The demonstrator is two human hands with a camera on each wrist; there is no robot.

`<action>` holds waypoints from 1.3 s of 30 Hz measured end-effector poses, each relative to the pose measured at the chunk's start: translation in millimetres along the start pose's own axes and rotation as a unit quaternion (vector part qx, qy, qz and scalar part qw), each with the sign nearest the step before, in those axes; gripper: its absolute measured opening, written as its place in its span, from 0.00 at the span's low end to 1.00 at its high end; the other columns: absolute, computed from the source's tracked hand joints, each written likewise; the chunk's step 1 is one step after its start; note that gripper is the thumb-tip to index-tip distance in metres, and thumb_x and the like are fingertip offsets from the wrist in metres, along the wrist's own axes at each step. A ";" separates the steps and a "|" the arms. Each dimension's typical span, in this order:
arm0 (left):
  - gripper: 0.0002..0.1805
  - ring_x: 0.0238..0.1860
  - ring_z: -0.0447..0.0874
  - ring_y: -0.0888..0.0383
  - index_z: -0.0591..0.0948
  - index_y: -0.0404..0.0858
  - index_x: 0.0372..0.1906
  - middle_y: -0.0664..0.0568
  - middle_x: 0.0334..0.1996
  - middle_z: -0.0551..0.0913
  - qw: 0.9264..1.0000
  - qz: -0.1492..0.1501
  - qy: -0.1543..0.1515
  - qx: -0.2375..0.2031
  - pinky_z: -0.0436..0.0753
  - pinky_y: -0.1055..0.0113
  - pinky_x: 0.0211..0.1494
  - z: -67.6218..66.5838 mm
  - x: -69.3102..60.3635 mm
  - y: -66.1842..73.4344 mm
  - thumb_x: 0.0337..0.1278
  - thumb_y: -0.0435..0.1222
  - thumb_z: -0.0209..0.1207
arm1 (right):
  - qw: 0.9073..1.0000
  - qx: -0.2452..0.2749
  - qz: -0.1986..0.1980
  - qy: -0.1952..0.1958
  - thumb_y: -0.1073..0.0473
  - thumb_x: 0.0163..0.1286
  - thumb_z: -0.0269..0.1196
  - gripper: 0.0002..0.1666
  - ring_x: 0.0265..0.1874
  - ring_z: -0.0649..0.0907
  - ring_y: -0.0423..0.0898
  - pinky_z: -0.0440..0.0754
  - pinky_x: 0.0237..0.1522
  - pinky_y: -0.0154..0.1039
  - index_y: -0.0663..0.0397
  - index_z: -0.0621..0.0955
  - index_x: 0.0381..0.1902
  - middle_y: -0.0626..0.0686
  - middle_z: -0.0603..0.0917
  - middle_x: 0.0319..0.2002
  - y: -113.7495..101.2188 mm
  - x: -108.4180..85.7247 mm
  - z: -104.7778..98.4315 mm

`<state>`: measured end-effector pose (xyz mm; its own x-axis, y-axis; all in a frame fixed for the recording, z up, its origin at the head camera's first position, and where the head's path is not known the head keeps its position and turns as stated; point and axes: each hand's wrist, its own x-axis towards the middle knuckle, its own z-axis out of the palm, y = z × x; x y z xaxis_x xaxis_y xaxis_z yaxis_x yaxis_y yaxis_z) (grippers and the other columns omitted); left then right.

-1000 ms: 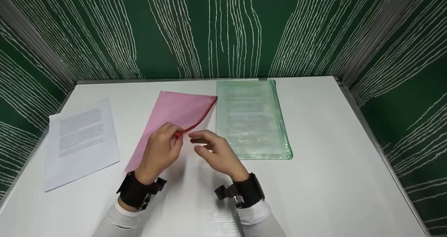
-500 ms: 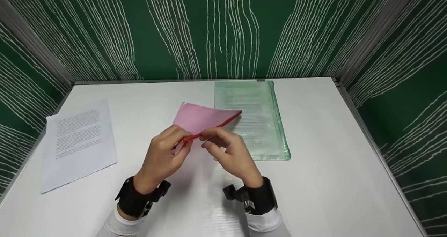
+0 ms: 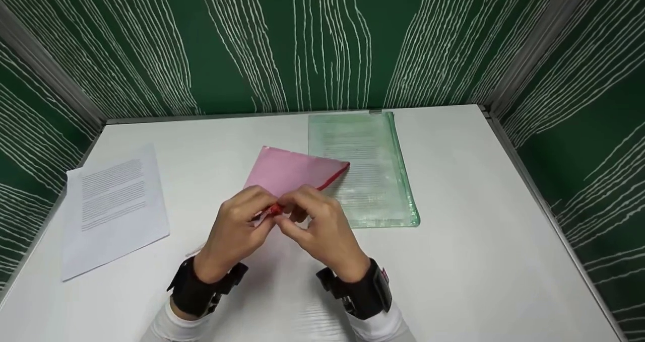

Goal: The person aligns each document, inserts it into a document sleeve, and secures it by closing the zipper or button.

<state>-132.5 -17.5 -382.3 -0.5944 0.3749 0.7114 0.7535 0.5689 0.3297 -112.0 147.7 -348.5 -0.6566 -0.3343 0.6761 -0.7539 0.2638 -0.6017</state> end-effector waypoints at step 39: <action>0.09 0.31 0.74 0.64 0.82 0.41 0.28 0.57 0.27 0.79 0.996 0.066 -0.028 -0.043 0.73 0.77 0.35 -7.8 -1.9 3.5 0.57 0.41 0.57 | 0.977 0.135 0.120 -0.116 0.74 0.63 0.52 0.09 0.17 0.77 0.43 0.73 0.18 0.34 0.57 0.74 0.27 0.52 0.76 0.20 33.3 -19.6 -10.1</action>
<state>-126.5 -21.9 -377.6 -0.5016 0.4847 0.7166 0.8460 0.4481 0.2890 -124.4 172.2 -377.5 -0.7673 -0.4965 0.4058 -0.5243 0.1214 -0.8428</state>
